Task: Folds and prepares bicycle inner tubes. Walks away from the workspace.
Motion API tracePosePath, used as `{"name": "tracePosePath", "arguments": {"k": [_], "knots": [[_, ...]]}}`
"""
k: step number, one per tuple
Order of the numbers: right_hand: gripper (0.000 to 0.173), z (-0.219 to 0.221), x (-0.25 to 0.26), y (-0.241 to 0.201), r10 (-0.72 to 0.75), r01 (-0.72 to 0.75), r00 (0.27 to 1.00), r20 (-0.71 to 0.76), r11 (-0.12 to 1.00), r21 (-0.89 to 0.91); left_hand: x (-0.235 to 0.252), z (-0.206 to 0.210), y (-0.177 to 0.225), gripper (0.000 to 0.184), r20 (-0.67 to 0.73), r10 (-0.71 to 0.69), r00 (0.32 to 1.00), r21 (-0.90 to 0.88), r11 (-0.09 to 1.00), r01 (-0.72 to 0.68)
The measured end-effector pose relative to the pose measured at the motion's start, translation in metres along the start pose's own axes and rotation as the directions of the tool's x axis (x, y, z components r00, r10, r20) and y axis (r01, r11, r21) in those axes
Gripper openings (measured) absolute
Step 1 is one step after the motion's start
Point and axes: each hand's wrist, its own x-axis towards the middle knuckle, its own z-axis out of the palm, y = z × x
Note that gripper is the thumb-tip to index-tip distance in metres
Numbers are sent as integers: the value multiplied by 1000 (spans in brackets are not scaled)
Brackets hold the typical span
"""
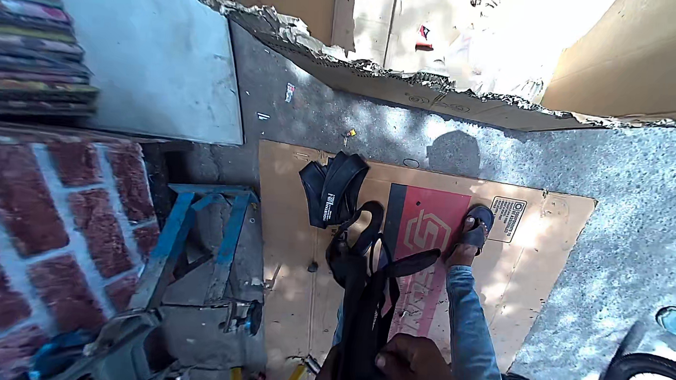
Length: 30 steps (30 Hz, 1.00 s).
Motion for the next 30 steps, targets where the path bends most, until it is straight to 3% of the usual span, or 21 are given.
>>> {"name": "tracePosePath", "arguments": {"k": [3,9,13,15,17,19,21,22,24,27,30], "knots": [[27,-12,-5,3,-12,11,1000,-4,1000,-23,13,33,27,67,-148,-83,985,18,996,86],[26,-20,0,13,-49,54,991,123,998,-37,12,37,20,33,-182,-132,974,-124,986,111],[19,-14,2,14,-303,275,952,-43,910,-311,14,42,3,36,-211,-75,975,-252,967,20],[22,-13,7,13,-408,347,905,-121,872,-344,18,44,1,35,-224,-41,974,-277,960,-24],[35,-12,11,8,-321,290,931,-174,939,-182,18,44,0,35,-221,9,975,-275,959,-71],[45,-15,10,4,-182,169,973,-139,980,-103,17,44,-2,38,-202,36,979,-250,964,-87],[40,-16,7,2,-118,78,985,-125,955,-286,16,43,-5,40,-197,52,979,-244,965,-100],[45,-16,5,2,-111,44,984,-136,906,-421,17,43,-6,39,-202,63,977,-248,962,-113],[47,-16,4,6,-154,67,980,-130,858,-510,18,42,-9,38,-213,87,973,-250,958,-140],[21,-21,3,13,-216,190,973,-77,949,-253,19,42,-11,40,-222,114,969,-205,965,-160],[24,-22,3,9,-108,109,993,-51,994,17,19,42,-12,42,-209,136,968,-158,972,-171]]}}
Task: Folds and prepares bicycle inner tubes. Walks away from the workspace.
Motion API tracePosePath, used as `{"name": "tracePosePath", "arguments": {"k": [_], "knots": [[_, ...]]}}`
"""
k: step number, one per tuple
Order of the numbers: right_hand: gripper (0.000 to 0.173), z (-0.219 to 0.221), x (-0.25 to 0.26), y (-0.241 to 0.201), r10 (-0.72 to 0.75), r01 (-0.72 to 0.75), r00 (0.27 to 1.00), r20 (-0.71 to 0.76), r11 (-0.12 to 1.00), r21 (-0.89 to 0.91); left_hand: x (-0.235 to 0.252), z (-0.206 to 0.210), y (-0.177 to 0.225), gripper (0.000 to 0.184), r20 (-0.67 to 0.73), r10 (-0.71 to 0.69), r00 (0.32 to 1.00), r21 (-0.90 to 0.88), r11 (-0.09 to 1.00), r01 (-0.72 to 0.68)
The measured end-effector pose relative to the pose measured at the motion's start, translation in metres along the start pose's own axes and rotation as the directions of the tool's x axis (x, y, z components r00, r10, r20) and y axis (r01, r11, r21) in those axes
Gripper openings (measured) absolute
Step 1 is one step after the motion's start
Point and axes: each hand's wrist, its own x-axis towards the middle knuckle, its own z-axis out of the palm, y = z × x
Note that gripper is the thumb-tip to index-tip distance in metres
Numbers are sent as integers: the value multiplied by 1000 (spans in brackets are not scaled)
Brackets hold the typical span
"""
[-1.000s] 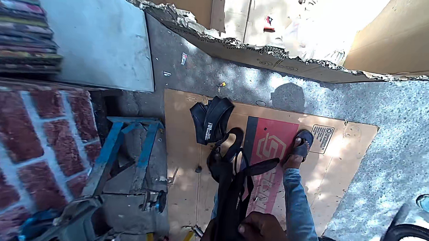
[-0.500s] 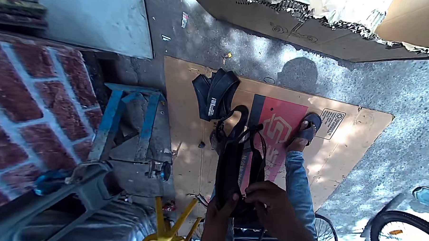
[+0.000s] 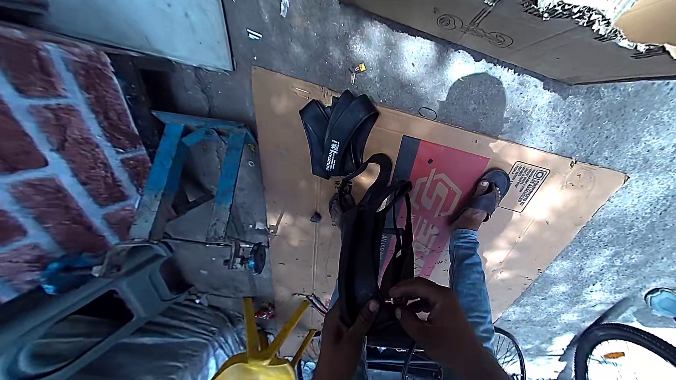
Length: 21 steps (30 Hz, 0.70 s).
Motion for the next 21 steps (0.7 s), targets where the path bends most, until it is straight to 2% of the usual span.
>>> {"name": "tracePosePath", "arguments": {"k": [2,4,7,10,12,16,18,21], "knots": [[31,-2,-1,-1,95,-95,995,-15,995,9,-1,0,-2,43,9,7,1000,24,1000,-7],[27,-3,-1,2,113,-116,992,-57,991,-58,-2,1,-3,42,11,23,1000,46,999,-23],[11,-2,-4,6,14,-14,996,-93,1000,-5,-3,1,-4,38,7,41,999,60,997,-42],[18,-1,-2,13,-89,107,982,-165,988,107,-1,0,-3,37,0,57,998,89,994,-56],[18,-1,2,14,-49,79,986,-158,978,192,0,0,-2,38,-4,55,998,98,994,-54],[19,-5,16,23,154,-67,973,-170,900,431,-3,2,-3,40,-16,60,998,124,991,-57],[18,-13,38,36,207,-103,957,-204,898,428,-4,2,1,45,-20,38,999,149,988,-34],[15,-37,88,59,236,-129,892,-385,950,283,2,-5,0,53,20,-44,999,171,984,40]]}}
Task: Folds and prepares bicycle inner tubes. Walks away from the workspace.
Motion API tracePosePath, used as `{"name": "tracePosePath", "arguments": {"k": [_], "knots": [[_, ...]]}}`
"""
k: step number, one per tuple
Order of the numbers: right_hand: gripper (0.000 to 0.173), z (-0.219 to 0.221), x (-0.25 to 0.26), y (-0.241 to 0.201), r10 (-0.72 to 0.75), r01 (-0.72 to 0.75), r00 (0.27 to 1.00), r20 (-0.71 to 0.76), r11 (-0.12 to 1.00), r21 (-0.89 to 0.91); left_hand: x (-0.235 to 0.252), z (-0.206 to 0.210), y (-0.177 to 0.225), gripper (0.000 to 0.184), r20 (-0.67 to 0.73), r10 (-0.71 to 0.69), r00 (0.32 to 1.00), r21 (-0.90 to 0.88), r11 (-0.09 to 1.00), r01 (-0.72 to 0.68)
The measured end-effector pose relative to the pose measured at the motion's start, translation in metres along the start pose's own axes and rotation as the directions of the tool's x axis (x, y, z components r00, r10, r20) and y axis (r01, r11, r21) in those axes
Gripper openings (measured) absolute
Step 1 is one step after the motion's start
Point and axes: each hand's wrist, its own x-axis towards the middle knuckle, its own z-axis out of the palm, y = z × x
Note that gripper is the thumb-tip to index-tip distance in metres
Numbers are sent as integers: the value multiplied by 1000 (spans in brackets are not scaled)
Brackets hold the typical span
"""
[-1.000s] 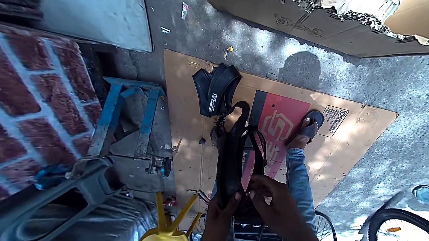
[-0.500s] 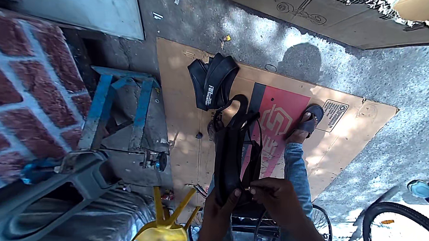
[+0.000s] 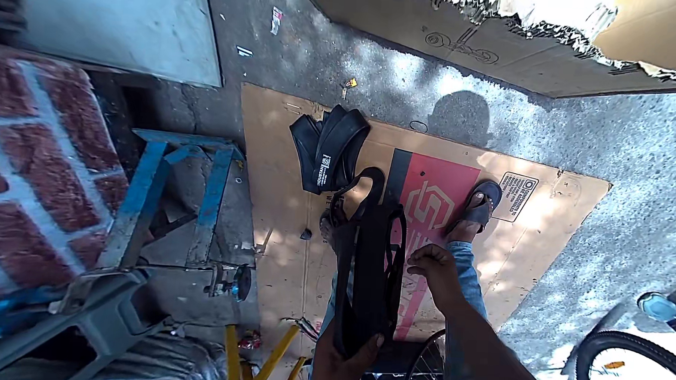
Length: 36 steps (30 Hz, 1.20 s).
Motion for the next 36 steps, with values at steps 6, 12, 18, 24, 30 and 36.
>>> {"name": "tracePosePath", "arguments": {"k": [6,12,18,24,30,36], "knots": [[16,-21,156,-10,-276,151,954,-115,777,-611,37,0,-54,41,-1,-149,989,37,988,149],[22,-17,230,-32,-242,96,970,-15,439,-893,129,42,-145,86,14,-347,938,690,682,242],[24,9,214,-57,-435,256,899,59,410,-875,201,44,-108,119,-243,163,956,679,733,47],[69,128,208,-86,-243,223,970,16,859,-461,340,2,4,127,-216,322,922,766,642,-44],[44,220,249,-104,-38,18,996,-86,974,-225,386,-3,54,81,-233,106,967,833,534,143],[19,164,161,-87,-265,219,909,322,960,173,291,-31,42,31,81,26,996,-27,999,-24]]}}
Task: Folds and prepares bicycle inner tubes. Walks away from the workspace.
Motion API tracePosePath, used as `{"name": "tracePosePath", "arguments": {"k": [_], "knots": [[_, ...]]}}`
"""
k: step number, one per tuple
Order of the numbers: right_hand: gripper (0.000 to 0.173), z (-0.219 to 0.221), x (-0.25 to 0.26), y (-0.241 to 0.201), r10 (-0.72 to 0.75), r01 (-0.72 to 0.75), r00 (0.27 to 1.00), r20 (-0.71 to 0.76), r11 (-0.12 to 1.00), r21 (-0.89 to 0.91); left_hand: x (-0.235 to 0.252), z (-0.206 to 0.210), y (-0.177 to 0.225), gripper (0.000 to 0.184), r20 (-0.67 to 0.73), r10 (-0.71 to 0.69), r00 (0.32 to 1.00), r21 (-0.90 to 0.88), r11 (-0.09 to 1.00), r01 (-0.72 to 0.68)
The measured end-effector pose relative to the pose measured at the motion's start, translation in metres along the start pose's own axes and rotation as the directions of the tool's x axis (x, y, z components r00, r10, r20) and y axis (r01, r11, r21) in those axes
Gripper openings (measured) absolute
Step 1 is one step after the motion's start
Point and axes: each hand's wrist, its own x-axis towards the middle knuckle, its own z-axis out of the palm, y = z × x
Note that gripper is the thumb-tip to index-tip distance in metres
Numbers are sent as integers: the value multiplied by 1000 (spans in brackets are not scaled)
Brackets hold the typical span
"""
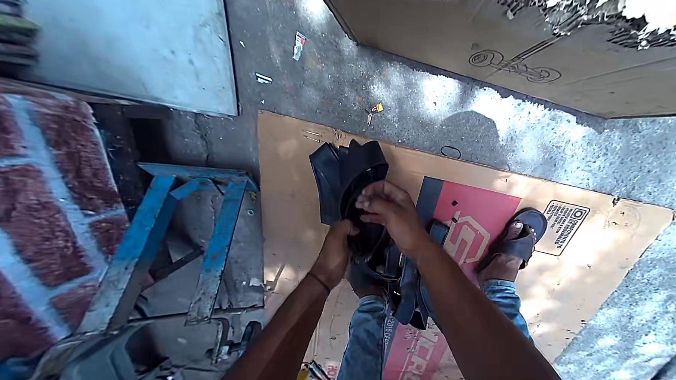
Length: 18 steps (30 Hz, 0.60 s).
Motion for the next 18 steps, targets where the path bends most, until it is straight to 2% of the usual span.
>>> {"name": "tracePosePath", "arguments": {"k": [2,3,5,6,7,8,9,10,12,13,15,16,18], "knots": [[22,-6,-54,1,-36,30,996,-85,997,-75,-64,-4,4,25,51,-140,989,-313,938,149],[19,-5,-80,5,-86,55,982,-166,982,-180,-92,-10,3,22,74,-156,985,-416,893,172],[15,-6,-110,22,-253,138,905,-342,935,-328,-141,-27,3,22,162,-121,979,-534,824,190],[19,-8,-120,28,-260,120,883,-392,930,-347,-162,-37,8,26,272,-79,959,-548,807,221],[26,-10,-128,32,-200,73,903,-380,943,-323,-180,-48,13,32,407,-20,913,-533,807,255],[32,-10,-135,34,-114,27,942,-317,964,-266,-197,-54,23,30,442,-17,897,-475,844,250],[40,-7,-138,35,-5,-30,978,-210,987,-161,-216,-56,34,18,365,-69,928,-352,913,206],[52,-2,-139,35,132,-135,988,-76,990,-40,-231,-60,38,17,340,-77,937,-207,966,155],[75,12,-133,30,387,-410,908,164,900,147,-243,-66,30,24,426,-43,904,123,992,-11],[78,19,-130,26,461,-502,855,237,851,156,-246,-66,25,27,461,-50,886,287,953,-95],[77,36,-129,24,565,-599,777,278,799,50,-251,-62,16,41,485,-114,867,565,798,-211],[76,44,-130,24,586,-615,754,296,788,6,-254,-60,11,50,484,-144,863,640,731,-237],[69,48,-135,19,565,-627,729,386,778,48,-261,-56,4,57,446,-202,872,726,652,-220]]}}
